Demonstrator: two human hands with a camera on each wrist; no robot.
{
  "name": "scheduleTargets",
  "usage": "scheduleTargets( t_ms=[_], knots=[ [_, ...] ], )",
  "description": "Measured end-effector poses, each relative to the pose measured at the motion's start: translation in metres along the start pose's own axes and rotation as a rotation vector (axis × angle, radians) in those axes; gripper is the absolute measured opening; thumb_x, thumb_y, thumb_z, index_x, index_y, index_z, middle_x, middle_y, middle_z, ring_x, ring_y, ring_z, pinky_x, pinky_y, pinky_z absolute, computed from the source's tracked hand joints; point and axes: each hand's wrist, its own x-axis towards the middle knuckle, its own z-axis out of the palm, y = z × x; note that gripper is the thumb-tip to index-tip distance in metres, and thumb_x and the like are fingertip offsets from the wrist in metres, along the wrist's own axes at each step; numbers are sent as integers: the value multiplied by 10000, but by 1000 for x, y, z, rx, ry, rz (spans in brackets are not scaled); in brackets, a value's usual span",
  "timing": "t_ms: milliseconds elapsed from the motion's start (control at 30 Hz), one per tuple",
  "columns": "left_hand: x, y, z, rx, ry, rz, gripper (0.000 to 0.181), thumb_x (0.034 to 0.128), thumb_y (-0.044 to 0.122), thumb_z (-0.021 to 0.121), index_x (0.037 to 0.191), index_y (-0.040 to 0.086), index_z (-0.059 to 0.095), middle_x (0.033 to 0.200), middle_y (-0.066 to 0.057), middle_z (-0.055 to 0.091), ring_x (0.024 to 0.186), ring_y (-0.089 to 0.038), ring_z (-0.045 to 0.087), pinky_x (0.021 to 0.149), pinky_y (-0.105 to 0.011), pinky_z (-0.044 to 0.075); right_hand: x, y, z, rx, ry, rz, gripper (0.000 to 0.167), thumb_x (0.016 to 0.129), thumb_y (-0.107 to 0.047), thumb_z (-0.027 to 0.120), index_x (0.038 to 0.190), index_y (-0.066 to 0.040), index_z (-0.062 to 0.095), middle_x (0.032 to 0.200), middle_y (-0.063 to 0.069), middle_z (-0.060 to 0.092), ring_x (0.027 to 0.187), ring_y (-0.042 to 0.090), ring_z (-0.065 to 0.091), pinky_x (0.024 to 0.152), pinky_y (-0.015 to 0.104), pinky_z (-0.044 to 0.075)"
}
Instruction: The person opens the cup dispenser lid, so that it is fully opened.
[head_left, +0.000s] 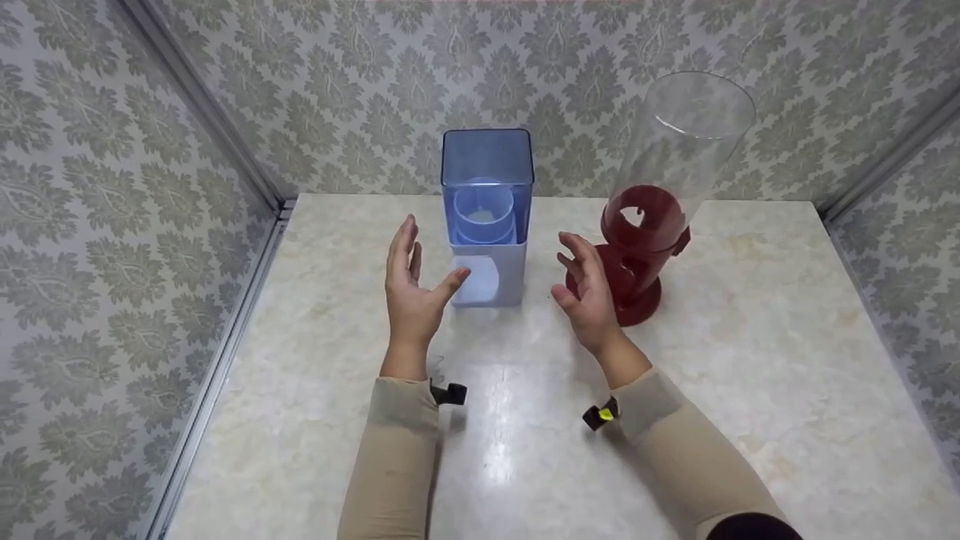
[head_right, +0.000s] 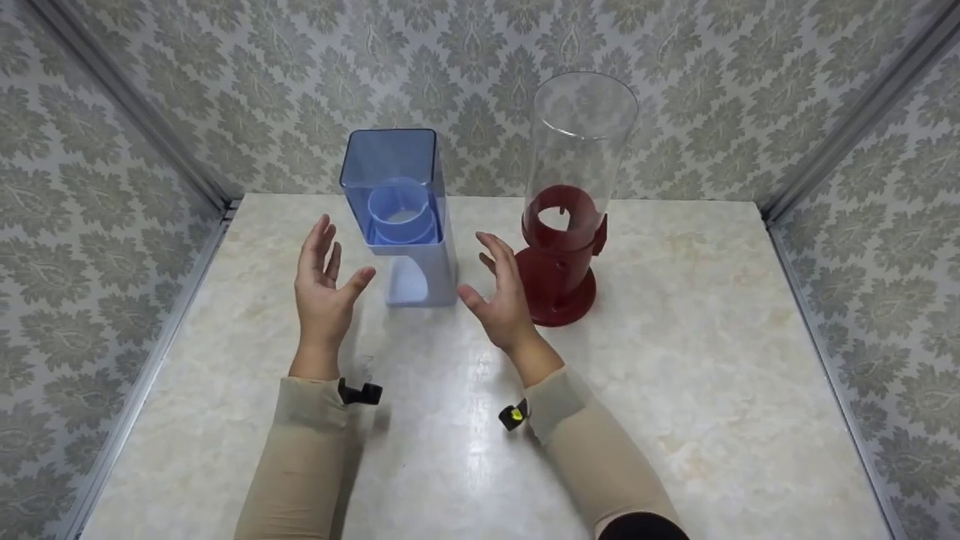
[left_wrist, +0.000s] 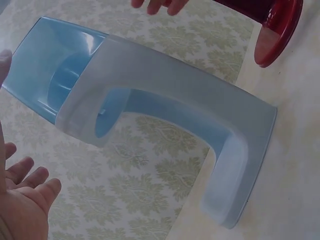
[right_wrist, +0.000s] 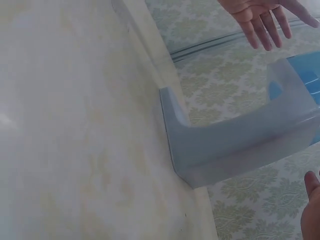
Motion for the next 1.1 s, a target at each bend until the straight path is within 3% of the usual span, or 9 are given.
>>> scheduleTargets(
  t_ms=[133,300,400,567,700,867,933,1100],
  knots=[
    [9,-3,6,26,-29,-32,1325,767,723,937,1731,-1,386,1818,-178,377,1718,-353,364,1393,-258,331,19,10,3,20,-31,61,1240,926,-758,810,1707,71,320,1778,300,338,1692,466,319,1421,567,314],
    [27,-8,10,58,-50,-54,1120,844,348,1030,1730,37,421,1813,-150,410,1710,-321,394,1380,-238,342,43,21,6,-14,-152,157,1391,876,-806,825,1774,42,185,1873,235,219,1774,402,162,1446,596,234],
    [30,-9,14,117,4,-29,1005,842,203,1028,1680,24,503,1750,-170,492,1654,-327,474,1366,-285,402,54,26,9,-34,-220,225,1466,827,-789,875,1807,-14,109,1912,173,141,1799,352,84,1465,571,176],
    [22,-5,28,185,132,17,834,831,223,1032,1525,-22,640,1562,-208,599,1470,-358,602,1268,-410,527,69,31,11,-46,-261,287,1507,801,-598,999,1825,-81,22,1928,138,63,1807,311,33,1482,488,105],
    [14,0,42,156,162,9,765,840,220,1030,1464,-36,671,1463,-200,639,1365,-335,652,1207,-400,581,80,31,12,-32,-303,282,1396,893,-422,982,1830,-114,-7,1932,105,49,1806,303,42,1484,484,89],
    [13,-1,49,128,193,15,609,889,130,978,1408,-49,713,1365,-212,720,1298,-329,714,1171,-370,611,89,32,13,-16,-370,234,1077,1010,-172,869,1824,-117,167,1864,116,332,1754,303,292,1467,511,199],
    [14,-2,48,130,197,17,578,904,122,963,1401,-50,722,1367,-218,733,1306,-337,726,1178,-367,610,89,32,14,-32,-356,239,1032,1000,-139,876,1811,-125,238,1826,111,411,1727,290,356,1457,501,243],
    [18,-4,40,117,146,14,578,934,130,936,1433,-57,712,1444,-235,717,1360,-362,726,1199,-354,598,83,30,22,-37,-263,268,1111,934,-106,933,1808,-114,249,1862,110,346,1761,273,281,1460,489,234]
  ],
)
